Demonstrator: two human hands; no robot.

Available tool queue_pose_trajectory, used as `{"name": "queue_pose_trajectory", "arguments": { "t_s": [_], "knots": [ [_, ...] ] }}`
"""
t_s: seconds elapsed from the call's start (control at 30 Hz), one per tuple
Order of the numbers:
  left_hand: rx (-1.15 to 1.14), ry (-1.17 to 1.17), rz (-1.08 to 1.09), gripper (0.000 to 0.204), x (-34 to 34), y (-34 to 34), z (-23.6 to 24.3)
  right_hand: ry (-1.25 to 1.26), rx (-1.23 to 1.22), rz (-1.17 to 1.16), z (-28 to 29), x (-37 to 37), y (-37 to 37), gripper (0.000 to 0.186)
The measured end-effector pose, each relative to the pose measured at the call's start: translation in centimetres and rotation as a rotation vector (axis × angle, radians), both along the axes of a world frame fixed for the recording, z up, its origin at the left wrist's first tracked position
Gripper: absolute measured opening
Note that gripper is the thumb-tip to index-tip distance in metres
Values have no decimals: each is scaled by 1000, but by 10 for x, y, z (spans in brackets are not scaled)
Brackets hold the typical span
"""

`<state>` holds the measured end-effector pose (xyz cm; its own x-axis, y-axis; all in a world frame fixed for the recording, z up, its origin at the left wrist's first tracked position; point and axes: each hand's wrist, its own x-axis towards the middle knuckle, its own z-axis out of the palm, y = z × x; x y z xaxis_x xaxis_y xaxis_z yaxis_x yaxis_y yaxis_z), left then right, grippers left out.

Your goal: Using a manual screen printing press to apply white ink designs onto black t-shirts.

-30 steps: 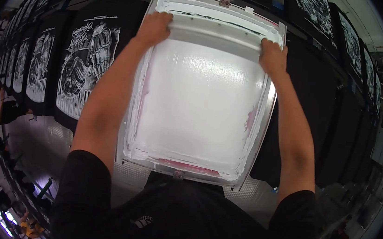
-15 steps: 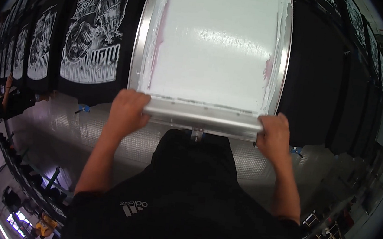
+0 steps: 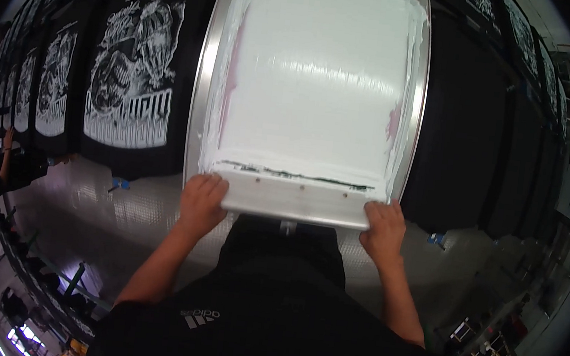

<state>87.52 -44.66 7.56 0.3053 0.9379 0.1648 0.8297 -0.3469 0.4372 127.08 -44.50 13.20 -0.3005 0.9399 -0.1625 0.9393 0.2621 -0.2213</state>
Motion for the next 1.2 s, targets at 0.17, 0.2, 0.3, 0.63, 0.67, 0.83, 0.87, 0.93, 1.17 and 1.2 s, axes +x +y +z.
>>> {"name": "queue_pose_trajectory", "arguments": {
  "t_s": [0.17,0.2,0.3,0.63,0.67,0.83,0.87,0.93,1.17,1.2],
  "knots": [
    [-22,48,37,44,0,167,-19,-37,161,49,-14,4,165,35],
    [-10,49,57,42,-2,200,-21,-48,165,46,-12,0,199,30],
    [-20,128,70,38,0,299,-10,-122,258,35,-14,3,290,28],
    [52,248,-26,41,3,491,14,-198,201,116,-9,29,492,37],
    [37,243,-25,41,2,474,19,-193,174,110,0,20,476,35],
    [-291,175,-17,32,-18,271,56,-105,35,75,45,2,252,27],
    [-389,221,45,29,-11,211,65,-109,-59,41,57,-2,197,32],
    [-340,75,-107,32,-23,113,55,-14,-74,94,61,5,108,39],
    [-269,22,-48,37,-4,17,27,-25,-217,-12,25,-1,26,39],
    [-287,7,-42,36,-3,19,28,-30,-283,-4,23,1,31,42]
  ]
}}
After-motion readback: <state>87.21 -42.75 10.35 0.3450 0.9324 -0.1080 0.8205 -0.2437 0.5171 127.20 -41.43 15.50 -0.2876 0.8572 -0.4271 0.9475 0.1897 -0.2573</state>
